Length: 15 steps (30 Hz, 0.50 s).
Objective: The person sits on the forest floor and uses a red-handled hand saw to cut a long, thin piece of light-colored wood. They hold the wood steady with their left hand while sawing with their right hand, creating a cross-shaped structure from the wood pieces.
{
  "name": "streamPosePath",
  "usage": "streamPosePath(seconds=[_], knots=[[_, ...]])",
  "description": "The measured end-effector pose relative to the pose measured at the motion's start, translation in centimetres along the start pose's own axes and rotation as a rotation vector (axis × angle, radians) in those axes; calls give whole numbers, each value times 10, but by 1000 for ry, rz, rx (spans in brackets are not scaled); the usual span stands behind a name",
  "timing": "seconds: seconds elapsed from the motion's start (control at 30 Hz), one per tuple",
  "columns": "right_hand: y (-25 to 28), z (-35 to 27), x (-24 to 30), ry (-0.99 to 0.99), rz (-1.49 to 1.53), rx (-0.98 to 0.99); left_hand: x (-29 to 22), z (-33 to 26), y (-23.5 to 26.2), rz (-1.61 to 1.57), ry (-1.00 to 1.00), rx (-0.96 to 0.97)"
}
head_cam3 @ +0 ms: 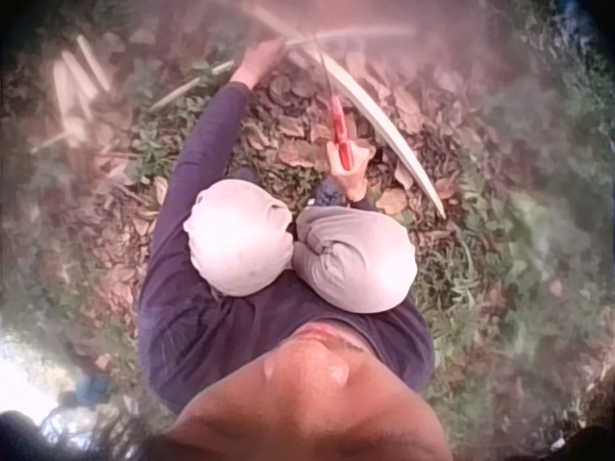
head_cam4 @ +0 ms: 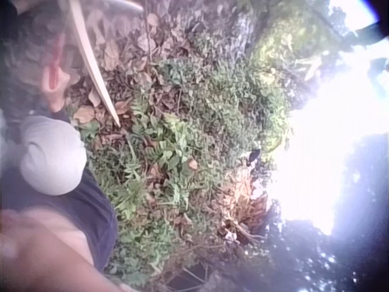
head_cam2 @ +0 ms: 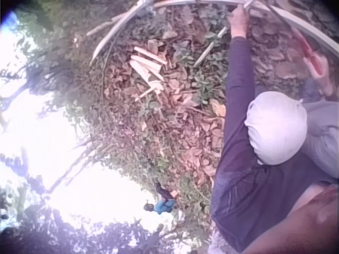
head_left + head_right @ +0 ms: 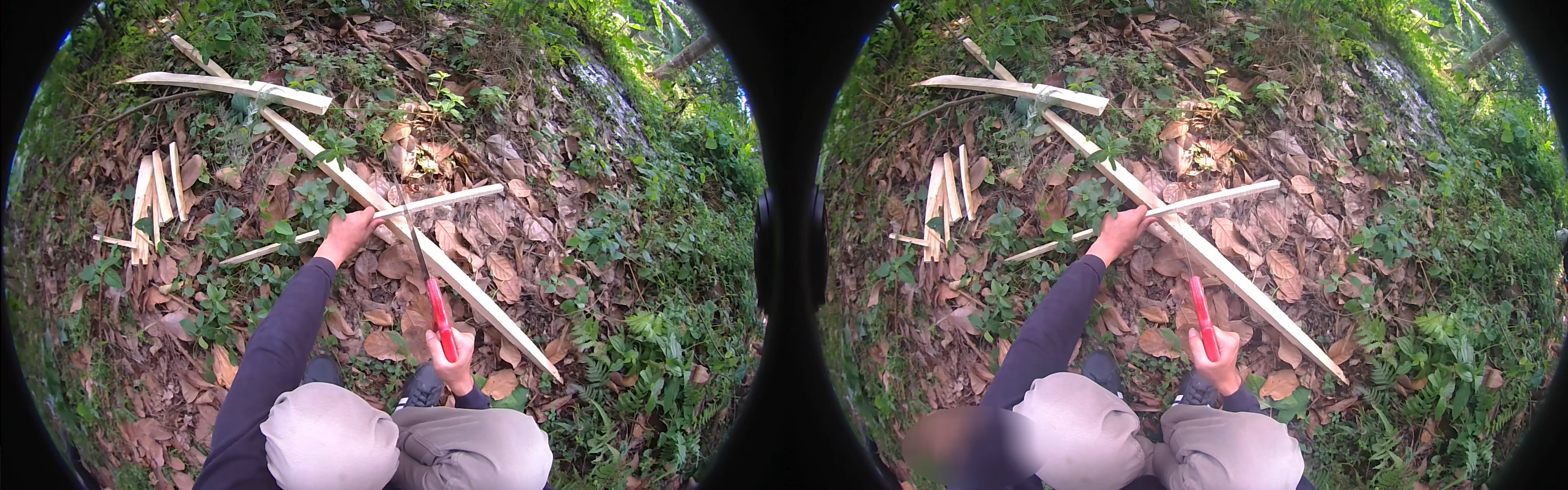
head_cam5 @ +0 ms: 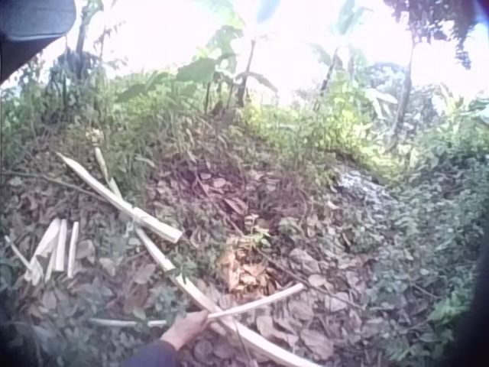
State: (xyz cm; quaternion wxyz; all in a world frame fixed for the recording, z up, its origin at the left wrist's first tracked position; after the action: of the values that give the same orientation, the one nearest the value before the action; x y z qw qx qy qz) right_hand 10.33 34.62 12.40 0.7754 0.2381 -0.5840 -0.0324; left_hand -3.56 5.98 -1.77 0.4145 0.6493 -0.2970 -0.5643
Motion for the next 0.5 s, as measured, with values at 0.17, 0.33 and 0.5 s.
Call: streamPosePath(seconds=[0.17,0.33,0.5], knots=[[6,-15,6,73,-28,9,4,0,-7,23,-27,-38],[1,15,3,66,-53,30,2,1,-4,39,-8,-4],[7,-7,2,104,-27,-2,-3,0,-3,-9,-60,-67]])
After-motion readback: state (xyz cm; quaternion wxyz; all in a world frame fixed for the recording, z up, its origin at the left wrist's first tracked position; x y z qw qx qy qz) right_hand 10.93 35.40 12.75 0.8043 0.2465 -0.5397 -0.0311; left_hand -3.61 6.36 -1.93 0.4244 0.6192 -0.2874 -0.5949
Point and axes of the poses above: each hand's wrist, its own z-axis towards the middle knuckle, its own y-axis out of the back of the hand, x = y × z, the point moved 1 cm from there along z, towards the middle knuckle, and after that the axes turned 13 degrees about y, right-handed, at the moved point
